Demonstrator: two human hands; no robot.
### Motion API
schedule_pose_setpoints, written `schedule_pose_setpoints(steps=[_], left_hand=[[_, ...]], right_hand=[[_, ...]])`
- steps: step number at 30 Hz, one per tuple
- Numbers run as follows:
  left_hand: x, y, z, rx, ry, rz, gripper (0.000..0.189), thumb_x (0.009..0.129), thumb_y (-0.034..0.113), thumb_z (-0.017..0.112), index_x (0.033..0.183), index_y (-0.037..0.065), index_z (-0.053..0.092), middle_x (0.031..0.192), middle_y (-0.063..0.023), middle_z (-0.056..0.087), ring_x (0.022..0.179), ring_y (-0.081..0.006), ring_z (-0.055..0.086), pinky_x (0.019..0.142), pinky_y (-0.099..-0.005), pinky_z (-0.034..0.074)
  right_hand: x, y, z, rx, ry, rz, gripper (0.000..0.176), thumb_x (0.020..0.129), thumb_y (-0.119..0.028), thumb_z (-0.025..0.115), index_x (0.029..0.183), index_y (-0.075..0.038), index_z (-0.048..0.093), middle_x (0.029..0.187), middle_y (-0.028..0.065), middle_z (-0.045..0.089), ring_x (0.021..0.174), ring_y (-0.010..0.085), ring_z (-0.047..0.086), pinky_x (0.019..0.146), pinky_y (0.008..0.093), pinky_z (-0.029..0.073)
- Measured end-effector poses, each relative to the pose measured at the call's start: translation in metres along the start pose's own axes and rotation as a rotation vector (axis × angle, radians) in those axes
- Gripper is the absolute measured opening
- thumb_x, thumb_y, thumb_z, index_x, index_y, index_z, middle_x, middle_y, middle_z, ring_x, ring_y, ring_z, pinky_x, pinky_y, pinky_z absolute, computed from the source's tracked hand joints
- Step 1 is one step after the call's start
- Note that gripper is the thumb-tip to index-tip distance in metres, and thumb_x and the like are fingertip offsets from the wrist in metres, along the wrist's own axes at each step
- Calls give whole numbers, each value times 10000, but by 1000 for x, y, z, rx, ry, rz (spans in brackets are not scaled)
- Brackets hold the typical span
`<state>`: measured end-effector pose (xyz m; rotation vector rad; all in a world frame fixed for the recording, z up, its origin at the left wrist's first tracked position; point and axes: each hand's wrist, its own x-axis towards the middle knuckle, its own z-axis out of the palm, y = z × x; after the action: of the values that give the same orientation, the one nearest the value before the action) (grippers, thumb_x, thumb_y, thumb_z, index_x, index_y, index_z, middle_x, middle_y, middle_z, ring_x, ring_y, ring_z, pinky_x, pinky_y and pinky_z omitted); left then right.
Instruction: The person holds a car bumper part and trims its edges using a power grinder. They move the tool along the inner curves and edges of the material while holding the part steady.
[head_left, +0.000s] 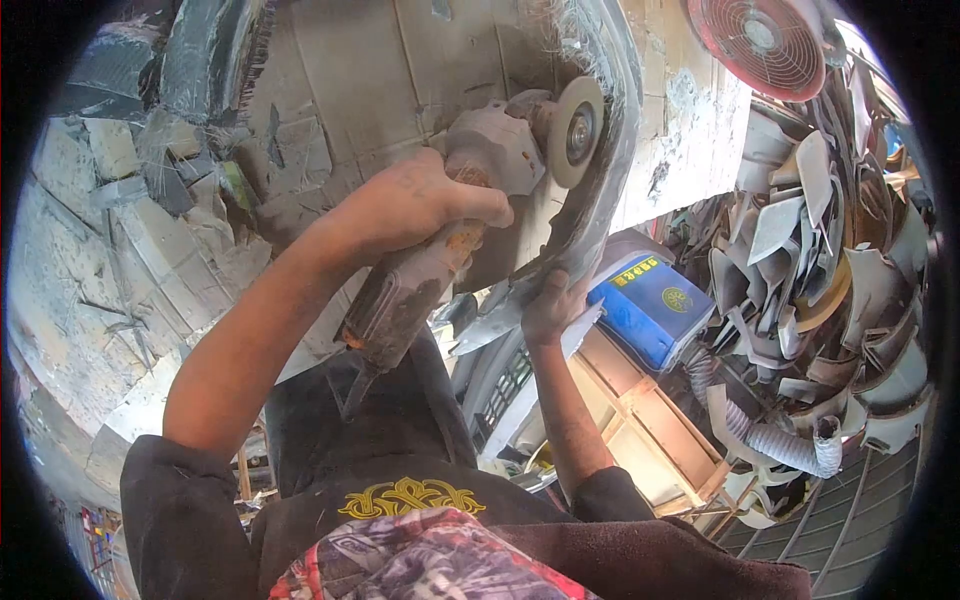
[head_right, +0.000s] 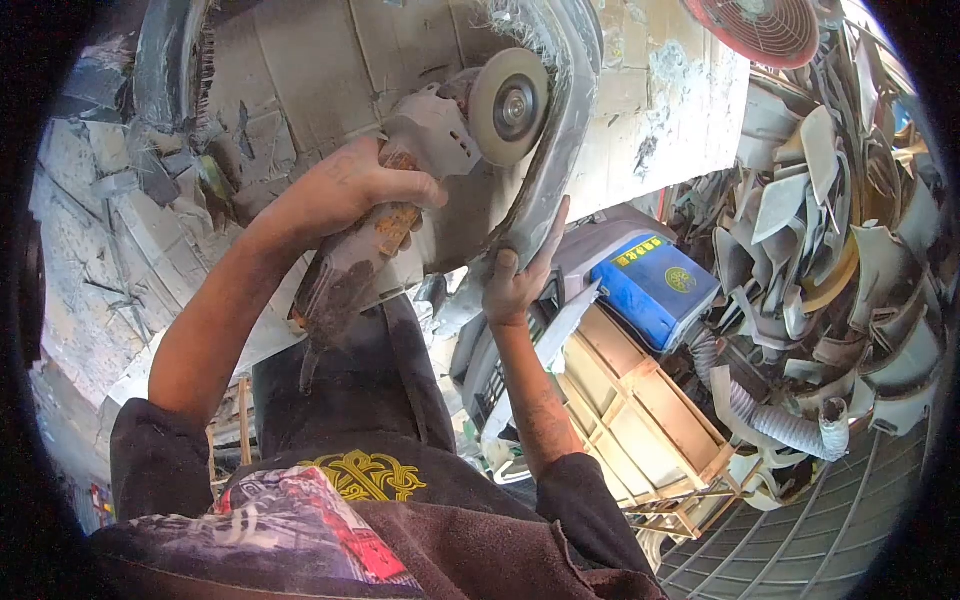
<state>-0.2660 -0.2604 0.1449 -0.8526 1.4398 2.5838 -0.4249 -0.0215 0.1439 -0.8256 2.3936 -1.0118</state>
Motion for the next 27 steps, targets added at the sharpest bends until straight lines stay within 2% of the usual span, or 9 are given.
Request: schedule_pose_setpoints(steps=[4, 6, 10, 12, 19, 25, 27], left_hand=[[2, 5, 2, -10, 36, -31, 397, 746, 363, 732, 896, -4, 713, 812, -86, 679, 723, -169, 628, 690, -308, 490], [4, 2, 1, 8, 29, 21, 380, 752, 356, 729, 892, 3, 712, 816, -75, 674, 734, -167, 621, 702, -305, 484], [7, -2, -1, 9, 7, 49, 384, 756, 346, 728, 913, -4, 709, 827, -73, 673, 748, -167, 613, 725, -308, 478], [7, -1, 0, 33, 40, 4, 389, 756, 336, 729, 933, -10, 707, 832, -74, 670, 763, -171, 611, 740, -314, 478], [4, 9, 1, -17, 0, 58, 419, 740, 337, 739, 962, -17, 705, 849, -83, 680, 762, -181, 618, 747, -315, 482], [5, 7, 1, -31, 34, 35, 448, 718, 350, 750, 950, -30, 708, 844, -99, 683, 747, -185, 622, 734, -317, 488], [6, 4, 0, -1, 1, -25, 457, 721, 346, 748, 978, -29, 702, 845, -100, 681, 758, -185, 624, 746, -318, 490]], right_hand=[[4, -2, 1, -22, 25, -68, 1191, 841, -825, 487, 1575, 40, 125, 1367, 210, 515, 1156, 272, 562, 984, 363, 448], [5, 4, 1, -25, 38, -97, 1199, 836, -830, 487, 1572, 46, 129, 1420, 228, 474, 1223, 286, 532, 1025, 371, 423], [5, 9, 2, 50, 28, -84, 1208, 831, -837, 483, 1568, 55, 136, 1459, 241, 437, 1277, 299, 497, 1068, 377, 390], [3, 8, -1, 39, -10, -38, 1207, 831, -836, 483, 1567, 58, 142, 1473, 247, 426, 1299, 309, 486, 1081, 380, 381], [3, 13, -1, 5, 21, -50, 1200, 836, -826, 492, 1565, 61, 144, 1467, 245, 433, 1291, 306, 491, 1070, 380, 392], [4, 14, 2, 34, 28, -63, 1198, 838, -827, 486, 1564, 65, 150, 1468, 251, 433, 1284, 304, 497, 1077, 378, 384], [5, 11, 2, 30, 39, -80, 1196, 839, -827, 484, 1562, 67, 154, 1450, 250, 454, 1257, 299, 519, 1061, 378, 399]])
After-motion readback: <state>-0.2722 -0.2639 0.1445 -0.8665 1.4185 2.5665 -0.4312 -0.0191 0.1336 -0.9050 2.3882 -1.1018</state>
